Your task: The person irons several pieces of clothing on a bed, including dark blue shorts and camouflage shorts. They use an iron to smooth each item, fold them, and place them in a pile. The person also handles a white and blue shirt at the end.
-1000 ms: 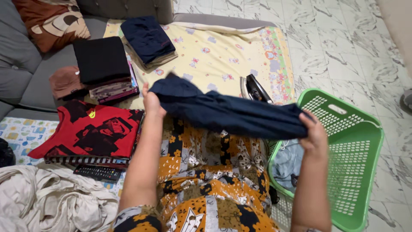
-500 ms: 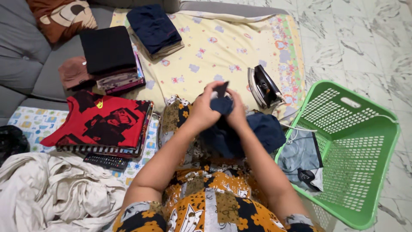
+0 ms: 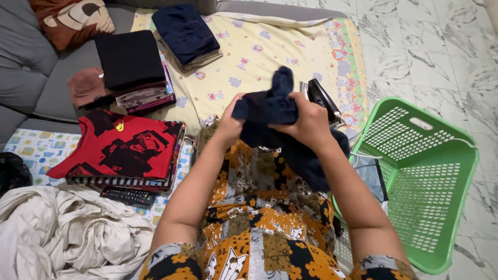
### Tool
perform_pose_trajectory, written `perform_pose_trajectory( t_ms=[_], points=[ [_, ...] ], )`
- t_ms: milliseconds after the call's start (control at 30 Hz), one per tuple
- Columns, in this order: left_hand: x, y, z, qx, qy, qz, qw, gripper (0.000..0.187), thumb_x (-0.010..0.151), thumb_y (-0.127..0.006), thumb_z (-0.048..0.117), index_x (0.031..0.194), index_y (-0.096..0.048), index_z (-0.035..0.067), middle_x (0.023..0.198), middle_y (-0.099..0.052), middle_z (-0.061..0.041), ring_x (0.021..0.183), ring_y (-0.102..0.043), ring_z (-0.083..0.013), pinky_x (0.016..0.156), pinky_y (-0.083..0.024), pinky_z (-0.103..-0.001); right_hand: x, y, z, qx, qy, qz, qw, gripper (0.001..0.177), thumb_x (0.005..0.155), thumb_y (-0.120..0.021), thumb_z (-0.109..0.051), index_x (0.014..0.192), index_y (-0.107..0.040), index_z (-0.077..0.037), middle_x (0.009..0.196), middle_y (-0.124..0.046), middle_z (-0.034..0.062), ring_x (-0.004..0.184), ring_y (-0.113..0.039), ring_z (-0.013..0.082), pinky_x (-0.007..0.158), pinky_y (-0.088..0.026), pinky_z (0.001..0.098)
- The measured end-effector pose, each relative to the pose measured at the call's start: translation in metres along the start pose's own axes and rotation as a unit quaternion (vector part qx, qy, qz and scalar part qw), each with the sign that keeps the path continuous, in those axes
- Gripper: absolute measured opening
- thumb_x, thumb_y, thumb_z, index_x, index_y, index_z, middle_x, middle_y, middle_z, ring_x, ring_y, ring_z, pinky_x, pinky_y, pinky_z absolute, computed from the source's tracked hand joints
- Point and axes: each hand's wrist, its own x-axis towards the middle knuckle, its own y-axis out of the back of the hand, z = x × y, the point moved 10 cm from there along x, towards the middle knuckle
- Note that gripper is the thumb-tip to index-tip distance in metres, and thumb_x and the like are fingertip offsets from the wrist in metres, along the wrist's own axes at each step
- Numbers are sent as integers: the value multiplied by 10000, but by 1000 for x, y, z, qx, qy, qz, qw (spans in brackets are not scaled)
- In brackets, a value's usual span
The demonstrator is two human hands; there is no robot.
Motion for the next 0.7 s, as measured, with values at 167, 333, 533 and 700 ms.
perform_pose_trajectory(
  t_ms=[167,333,533,700],
  points=[
    [5,-47,-2,132,62,-113,983,476,951,-679,156,1383,-508,56,1276,-624,-100,1209,-578,-197,1063,-465,-335,0,22,34,-141,-29,107,984,357,873,-779,-45,1211,-668,-80,1006,-685,158,881,-685,381,789,-534,440],
    [-12,-85,28,283,35,-202,937,815,761,-829,162,1444,-397,61,1342,-570,-121,1246,-542,-226,1053,-415,-332,-8,48,36,19,-39,245,968,326,843,-790,-58,1112,-606,-57,1071,-665,164,993,-649,313,901,-514,384],
    [7,-35,49,395,-73,61,914,285,836,-745,91,1119,-714,75,1090,-756,-57,1033,-729,-160,958,-563,-279,-17,15,33,199,-147,177,952,200,886,-737,-45,1051,-625,-41,848,-604,97,786,-565,117,742,-474,253],
    [28,8,9,187,-80,78,976,154,1016,-645,66,1167,-634,39,1200,-681,-57,1073,-618,-144,1018,-512,-293,-10,3,14,137,-100,84,982,312,811,-805,-101,1065,-629,-54,871,-664,122,801,-702,261,714,-521,313]
  ],
)
